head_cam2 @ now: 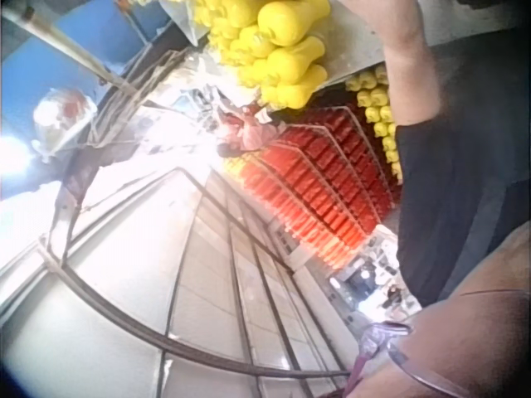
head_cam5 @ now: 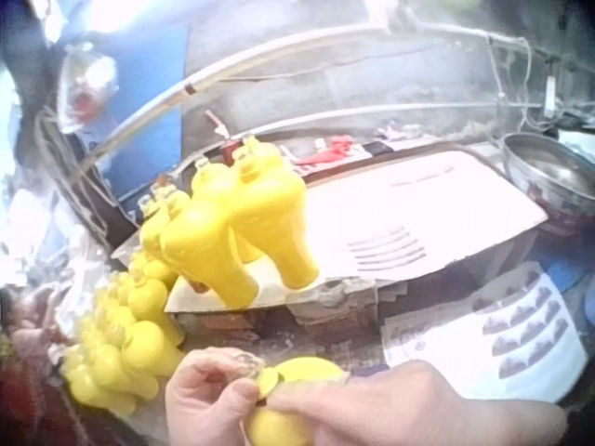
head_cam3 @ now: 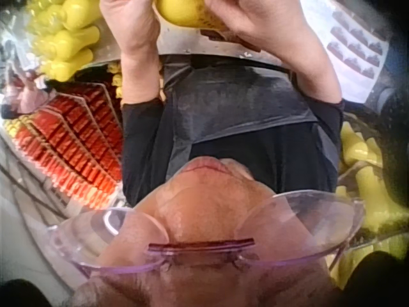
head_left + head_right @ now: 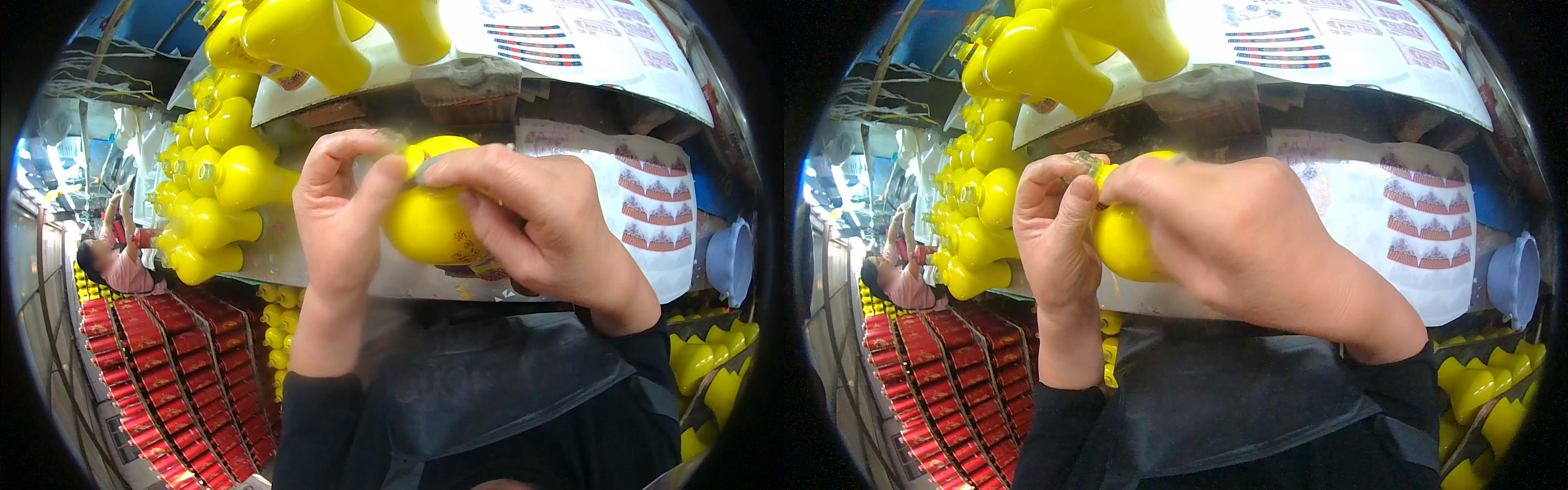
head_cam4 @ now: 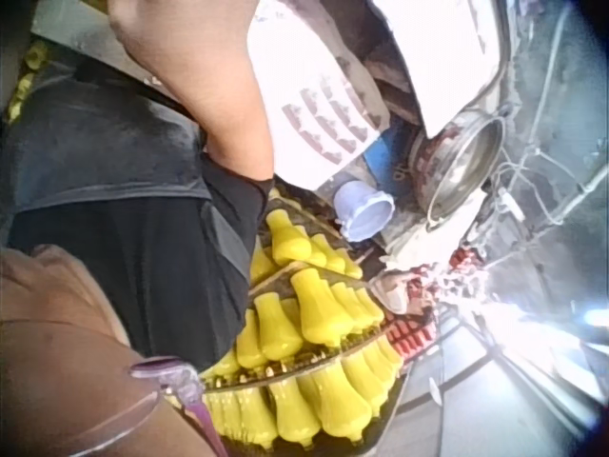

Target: The person applies printed stickers to the bodies and necks of yellow ceramic vases. They peel each sticker from a sheet, align it on the vase, and smooth it down by hand. Finished vases are placed on a nearby tray.

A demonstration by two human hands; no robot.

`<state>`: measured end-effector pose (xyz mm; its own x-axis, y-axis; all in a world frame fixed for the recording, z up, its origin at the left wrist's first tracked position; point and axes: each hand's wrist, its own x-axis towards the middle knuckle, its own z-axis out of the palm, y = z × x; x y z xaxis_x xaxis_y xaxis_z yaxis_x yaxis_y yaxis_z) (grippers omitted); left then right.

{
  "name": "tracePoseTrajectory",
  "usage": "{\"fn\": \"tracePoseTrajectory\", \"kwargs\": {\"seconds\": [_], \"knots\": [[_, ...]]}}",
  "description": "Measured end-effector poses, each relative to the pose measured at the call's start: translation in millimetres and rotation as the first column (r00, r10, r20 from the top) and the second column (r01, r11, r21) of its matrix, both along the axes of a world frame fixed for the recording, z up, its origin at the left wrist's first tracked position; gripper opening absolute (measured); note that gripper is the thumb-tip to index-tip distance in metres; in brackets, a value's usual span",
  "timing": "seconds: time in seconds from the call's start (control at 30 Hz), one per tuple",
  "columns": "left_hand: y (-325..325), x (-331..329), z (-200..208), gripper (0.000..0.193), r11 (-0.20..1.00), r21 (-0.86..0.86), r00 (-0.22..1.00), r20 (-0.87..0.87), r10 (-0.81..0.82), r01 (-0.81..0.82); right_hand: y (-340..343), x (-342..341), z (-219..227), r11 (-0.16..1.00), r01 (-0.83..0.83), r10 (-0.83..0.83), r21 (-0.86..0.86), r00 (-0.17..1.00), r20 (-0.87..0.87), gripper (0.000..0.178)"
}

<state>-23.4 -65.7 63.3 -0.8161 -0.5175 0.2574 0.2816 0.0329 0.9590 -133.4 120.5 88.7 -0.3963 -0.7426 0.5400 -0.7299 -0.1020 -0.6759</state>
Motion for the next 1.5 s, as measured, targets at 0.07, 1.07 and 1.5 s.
{"fn": "tracePoseTrajectory", "kwargs": {"seconds": [0.07, 1.07, 1.5], "knots": [[1, 2, 2, 0.019, 1.000, -0.009, 1.000, -0.001, -0.006, 0.006, 2, -1, 0, 0.999, 0.032, -0.034, 0.038, 0.999, 0.038, 0.032], [-11, 129, 27, 0.014, 0.920, -0.383, 0.996, -0.047, 0.071, -0.083, -23, 121, -8, 0.985, -0.164, 0.143, -0.047, 0.943, -0.299, 0.032], [-5, 145, -16, 0.020, 0.744, -0.620, 0.966, -0.110, 0.232, -0.249, -32, 143, -54, 0.985, 0.045, -0.078, -0.168, 0.977, -0.197, 0.026]]}}
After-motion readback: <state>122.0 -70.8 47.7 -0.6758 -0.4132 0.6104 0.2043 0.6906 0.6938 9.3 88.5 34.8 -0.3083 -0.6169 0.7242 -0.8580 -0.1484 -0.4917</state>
